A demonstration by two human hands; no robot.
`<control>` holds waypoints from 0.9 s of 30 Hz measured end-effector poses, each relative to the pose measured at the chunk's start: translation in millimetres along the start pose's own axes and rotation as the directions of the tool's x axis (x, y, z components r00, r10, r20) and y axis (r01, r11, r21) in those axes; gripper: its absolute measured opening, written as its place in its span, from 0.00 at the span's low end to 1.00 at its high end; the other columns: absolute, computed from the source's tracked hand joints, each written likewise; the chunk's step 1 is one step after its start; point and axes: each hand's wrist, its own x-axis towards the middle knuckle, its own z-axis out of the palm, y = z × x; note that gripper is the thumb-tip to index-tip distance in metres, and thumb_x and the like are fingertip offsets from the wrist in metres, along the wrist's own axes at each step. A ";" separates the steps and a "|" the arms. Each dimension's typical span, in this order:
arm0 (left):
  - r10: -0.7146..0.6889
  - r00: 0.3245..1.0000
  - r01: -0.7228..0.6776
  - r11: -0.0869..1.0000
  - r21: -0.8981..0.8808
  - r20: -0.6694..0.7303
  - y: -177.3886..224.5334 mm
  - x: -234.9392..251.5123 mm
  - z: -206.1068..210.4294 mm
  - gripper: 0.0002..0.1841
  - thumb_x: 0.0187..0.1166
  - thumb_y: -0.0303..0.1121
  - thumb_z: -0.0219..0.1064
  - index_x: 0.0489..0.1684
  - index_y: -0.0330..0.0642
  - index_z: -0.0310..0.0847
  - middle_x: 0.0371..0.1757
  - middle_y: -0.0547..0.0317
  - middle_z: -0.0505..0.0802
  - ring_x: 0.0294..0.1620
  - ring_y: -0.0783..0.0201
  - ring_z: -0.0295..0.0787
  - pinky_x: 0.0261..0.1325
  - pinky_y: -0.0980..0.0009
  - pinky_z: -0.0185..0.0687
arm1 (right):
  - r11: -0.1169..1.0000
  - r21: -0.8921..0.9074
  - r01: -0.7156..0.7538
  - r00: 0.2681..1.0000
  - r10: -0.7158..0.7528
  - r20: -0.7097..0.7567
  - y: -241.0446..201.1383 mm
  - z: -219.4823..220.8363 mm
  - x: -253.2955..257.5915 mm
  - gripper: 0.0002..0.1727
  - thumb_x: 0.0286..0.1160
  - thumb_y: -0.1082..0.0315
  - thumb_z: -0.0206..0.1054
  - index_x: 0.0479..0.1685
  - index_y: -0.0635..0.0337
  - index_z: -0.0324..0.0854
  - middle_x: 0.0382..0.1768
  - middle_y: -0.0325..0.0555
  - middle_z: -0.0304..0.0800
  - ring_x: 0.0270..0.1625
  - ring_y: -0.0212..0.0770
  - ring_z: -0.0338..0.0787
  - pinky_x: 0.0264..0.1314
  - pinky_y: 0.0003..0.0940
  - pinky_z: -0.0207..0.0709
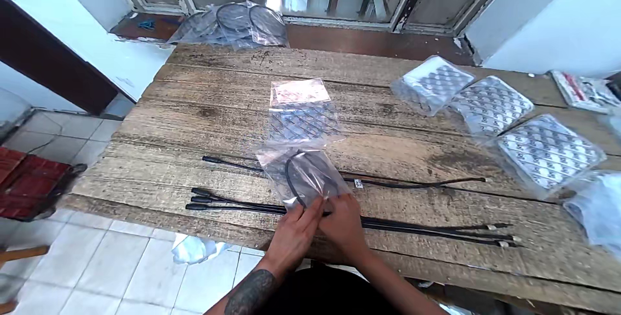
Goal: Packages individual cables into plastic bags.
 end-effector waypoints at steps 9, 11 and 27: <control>-0.586 0.528 0.849 0.372 -0.375 0.614 11.5 -25.3 10.4 0.17 0.85 0.33 0.58 0.49 0.26 0.87 0.42 0.38 0.93 0.48 0.47 0.92 0.59 0.48 0.83 | 0.999 -0.001 -0.041 0.996 0.041 -0.085 7.4 43.6 9.4 0.49 0.49 0.29 0.78 0.76 0.46 0.83 0.86 0.73 0.61 0.86 0.76 0.62 0.83 0.72 0.56; -0.443 0.555 0.828 0.376 -0.416 0.704 17.4 -27.2 12.2 0.17 0.86 0.35 0.57 0.44 0.28 0.88 0.41 0.41 0.93 0.47 0.51 0.91 0.58 0.51 0.83 | 0.997 -0.073 -0.016 0.999 0.012 -0.049 7.6 47.8 21.9 0.52 0.51 0.27 0.76 0.82 0.44 0.76 0.91 0.69 0.50 0.91 0.73 0.50 0.87 0.70 0.50; -0.500 0.555 0.832 0.349 -0.432 0.664 -12.6 -66.1 0.7 0.15 0.80 0.42 0.66 0.41 0.37 0.91 0.37 0.54 0.94 0.39 0.63 0.91 0.50 0.60 0.87 | 0.770 -0.265 0.580 0.799 -0.601 0.003 50.6 54.5 1.6 0.13 0.74 0.70 0.69 0.55 0.55 0.91 0.52 0.57 0.93 0.60 0.59 0.91 0.68 0.55 0.83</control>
